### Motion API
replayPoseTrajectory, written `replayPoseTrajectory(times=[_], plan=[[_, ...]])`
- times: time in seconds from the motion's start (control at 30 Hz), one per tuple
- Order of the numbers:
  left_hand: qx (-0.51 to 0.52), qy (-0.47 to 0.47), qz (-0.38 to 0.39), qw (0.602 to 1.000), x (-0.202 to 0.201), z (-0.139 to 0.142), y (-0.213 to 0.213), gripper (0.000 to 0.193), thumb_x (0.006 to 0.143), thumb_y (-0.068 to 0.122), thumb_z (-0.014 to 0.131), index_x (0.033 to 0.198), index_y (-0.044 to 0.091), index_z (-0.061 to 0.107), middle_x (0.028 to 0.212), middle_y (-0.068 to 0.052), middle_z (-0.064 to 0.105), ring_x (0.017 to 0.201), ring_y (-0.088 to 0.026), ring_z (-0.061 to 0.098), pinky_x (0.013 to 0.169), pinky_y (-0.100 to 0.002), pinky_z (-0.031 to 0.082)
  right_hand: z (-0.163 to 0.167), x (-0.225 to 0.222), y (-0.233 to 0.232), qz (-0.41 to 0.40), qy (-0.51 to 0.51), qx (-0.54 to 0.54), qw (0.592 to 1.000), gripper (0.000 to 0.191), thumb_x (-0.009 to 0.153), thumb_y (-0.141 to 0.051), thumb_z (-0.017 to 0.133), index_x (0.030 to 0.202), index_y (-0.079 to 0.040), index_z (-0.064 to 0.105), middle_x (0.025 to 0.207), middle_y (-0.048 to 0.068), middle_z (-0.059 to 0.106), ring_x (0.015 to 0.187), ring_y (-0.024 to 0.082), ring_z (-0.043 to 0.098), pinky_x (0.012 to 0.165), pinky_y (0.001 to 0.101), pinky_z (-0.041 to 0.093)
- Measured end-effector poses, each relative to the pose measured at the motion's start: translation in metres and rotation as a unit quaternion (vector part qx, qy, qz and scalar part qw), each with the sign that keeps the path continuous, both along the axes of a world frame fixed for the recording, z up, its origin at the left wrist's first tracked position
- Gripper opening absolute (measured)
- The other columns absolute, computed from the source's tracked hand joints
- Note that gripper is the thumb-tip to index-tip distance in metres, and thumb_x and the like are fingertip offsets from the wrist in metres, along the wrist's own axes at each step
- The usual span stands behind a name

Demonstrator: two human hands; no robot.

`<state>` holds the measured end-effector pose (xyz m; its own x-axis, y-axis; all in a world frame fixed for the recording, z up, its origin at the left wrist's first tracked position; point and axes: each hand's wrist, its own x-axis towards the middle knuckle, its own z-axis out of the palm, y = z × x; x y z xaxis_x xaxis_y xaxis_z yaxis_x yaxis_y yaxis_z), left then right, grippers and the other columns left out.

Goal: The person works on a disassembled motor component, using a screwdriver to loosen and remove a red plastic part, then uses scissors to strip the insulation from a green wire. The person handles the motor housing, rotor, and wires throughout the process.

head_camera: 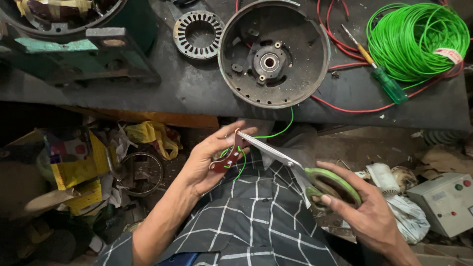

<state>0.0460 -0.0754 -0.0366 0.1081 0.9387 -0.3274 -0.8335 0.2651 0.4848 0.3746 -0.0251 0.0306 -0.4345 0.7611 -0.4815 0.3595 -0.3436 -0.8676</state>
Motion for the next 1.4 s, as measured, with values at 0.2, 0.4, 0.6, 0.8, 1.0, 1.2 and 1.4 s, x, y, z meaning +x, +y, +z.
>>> replayPoseTrajectory(times=[0.2,0.4,0.6,0.8,1.0,1.2,1.4], plan=[[-0.016,-0.001,-0.151,0.988,-0.008,-0.003,-0.009,0.055,0.099,0.019,0.057,0.151,0.004,0.048,0.136,-0.017,0.056,0.122,-0.03,0.062,0.096,-0.037,0.053,-0.003,0.011,0.0,0.02,0.02,0.024,0.999,0.061,0.085,0.0,0.067,0.144,0.002,0.055,0.126,0.019,0.072,0.107,0.026,0.072,0.091,0.0394,0.061],[0.121,0.171,-0.222,0.952,-0.024,-0.011,-0.003,0.054,0.106,0.026,0.054,0.154,0.002,0.049,0.123,-0.014,0.072,0.103,-0.018,0.069,0.076,-0.027,0.052,0.009,0.006,0.006,0.1,-0.055,0.043,0.992,0.06,0.083,-0.008,0.071,0.142,-0.005,0.059,0.124,0.011,0.076,0.112,0.017,0.069,0.095,0.0312,0.054],[0.151,0.195,-0.157,0.956,-0.007,-0.01,-0.009,0.056,0.11,0.029,0.05,0.162,0.01,0.04,0.082,-0.014,0.065,0.068,-0.012,0.064,0.061,-0.027,0.054,0.013,0.008,0.012,0.128,-0.152,0.021,0.98,0.057,0.084,-0.017,0.075,0.14,-0.012,0.067,0.116,0.008,0.073,0.104,0.014,0.07,0.091,0.0304,0.055],[0.181,0.213,-0.104,0.955,0.007,0.006,-0.014,0.055,0.11,0.032,0.045,0.159,0.005,0.041,0.103,-0.016,0.074,0.063,-0.012,0.061,0.054,-0.026,0.051,0.006,0.031,0.017,0.161,-0.062,0.021,0.985,0.052,0.091,-0.011,0.075,0.141,-0.003,0.066,0.124,0.011,0.072,0.109,0.017,0.073,0.092,0.0335,0.058],[0.179,0.239,-0.104,0.949,0.008,0.017,-0.02,0.055,0.111,0.033,0.045,0.159,0.006,0.043,0.095,-0.016,0.074,0.063,-0.012,0.062,0.058,-0.025,0.051,0.015,0.037,0.023,0.171,-0.151,0.048,0.972,0.05,0.088,-0.008,0.077,0.138,-0.007,0.072,0.102,0.013,0.071,0.087,0.02,0.062,0.075,0.0374,0.06],[0.167,0.241,-0.105,0.95,0.006,0.022,-0.023,0.056,0.112,0.034,0.047,0.159,0.004,0.047,0.089,-0.016,0.073,0.061,-0.012,0.06,0.058,-0.026,0.051,0.06,0.013,0.03,0.335,-0.201,0.522,0.758,0.06,0.075,-0.019,0.071,0.135,-0.019,0.069,0.12,-0.006,0.077,0.091,0.013,0.066,0.079,0.0255,0.057],[0.129,0.202,-0.128,0.962,0.006,0.024,-0.026,0.06,0.107,0.037,0.052,0.156,0.003,0.048,0.09,-0.016,0.073,0.06,-0.014,0.063,0.05,-0.027,0.052,0.091,0.004,0.039,0.444,-0.227,0.724,0.476,0.057,0.077,-0.017,0.069,0.134,-0.02,0.067,0.132,0.008,0.07,0.086,0.023,0.061,0.081,0.0366,0.056]])
